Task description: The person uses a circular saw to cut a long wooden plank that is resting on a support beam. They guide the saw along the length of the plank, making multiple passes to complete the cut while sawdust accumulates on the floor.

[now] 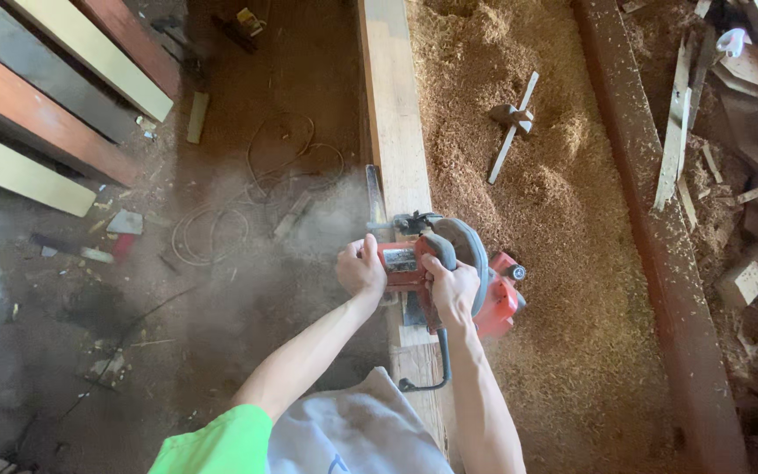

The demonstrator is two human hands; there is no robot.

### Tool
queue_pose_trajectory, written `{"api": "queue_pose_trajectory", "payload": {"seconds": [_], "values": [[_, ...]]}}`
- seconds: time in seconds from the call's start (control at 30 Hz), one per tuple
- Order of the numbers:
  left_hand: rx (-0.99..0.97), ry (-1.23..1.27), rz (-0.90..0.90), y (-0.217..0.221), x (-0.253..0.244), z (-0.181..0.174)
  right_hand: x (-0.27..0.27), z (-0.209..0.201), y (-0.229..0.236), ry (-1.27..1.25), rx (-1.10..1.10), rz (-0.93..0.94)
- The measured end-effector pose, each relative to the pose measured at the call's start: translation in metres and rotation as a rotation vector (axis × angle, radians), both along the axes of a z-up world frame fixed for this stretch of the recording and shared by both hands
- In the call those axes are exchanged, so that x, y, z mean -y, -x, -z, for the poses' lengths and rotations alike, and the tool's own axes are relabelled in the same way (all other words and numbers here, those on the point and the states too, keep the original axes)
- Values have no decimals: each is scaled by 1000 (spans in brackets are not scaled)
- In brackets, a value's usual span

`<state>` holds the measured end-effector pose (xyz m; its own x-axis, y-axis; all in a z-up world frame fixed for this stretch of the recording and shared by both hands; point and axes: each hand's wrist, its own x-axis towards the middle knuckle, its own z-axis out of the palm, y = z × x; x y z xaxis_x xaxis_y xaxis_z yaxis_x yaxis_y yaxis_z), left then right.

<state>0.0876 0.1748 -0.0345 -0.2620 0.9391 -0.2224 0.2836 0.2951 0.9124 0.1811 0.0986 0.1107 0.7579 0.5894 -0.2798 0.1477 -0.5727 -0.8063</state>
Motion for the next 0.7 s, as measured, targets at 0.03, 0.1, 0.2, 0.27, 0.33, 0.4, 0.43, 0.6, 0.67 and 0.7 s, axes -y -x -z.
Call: {"api": "queue_pose_trajectory", "payload": {"seconds": [0.03, 0.1, 0.2, 0.27, 0.33, 0.4, 0.43, 0.6, 0.67, 0.7], "values": [[-10, -13, 3, 0, -2, 0, -2, 0, 0, -3, -17, 6], [-51, 47, 1, -1, -5, -3, -5, -1, -1, -11, -49, 16], [-72, 39, 7, 0, -11, -9, -11, 0, -1, -52, -88, 22], [-58, 20, -8, 0, -15, -13, -14, 0, -2, -45, -76, 16], [-27, 20, -40, 0, -17, -17, -17, 1, -2, -32, -70, 15], [2, -25, 10, 3, -21, -20, -22, 1, -3, -16, -67, 19], [16, -46, 36, 5, -23, -22, -23, 1, -5, 4, -30, 4], [-48, -25, 57, 8, -33, -20, -30, 4, -6, 9, 4, -31], [-79, -71, 38, 7, -37, -10, -32, 6, -6, 41, 47, -49], [-76, -76, 33, 7, -39, -5, -34, 7, -7, 56, 67, -56]]}}
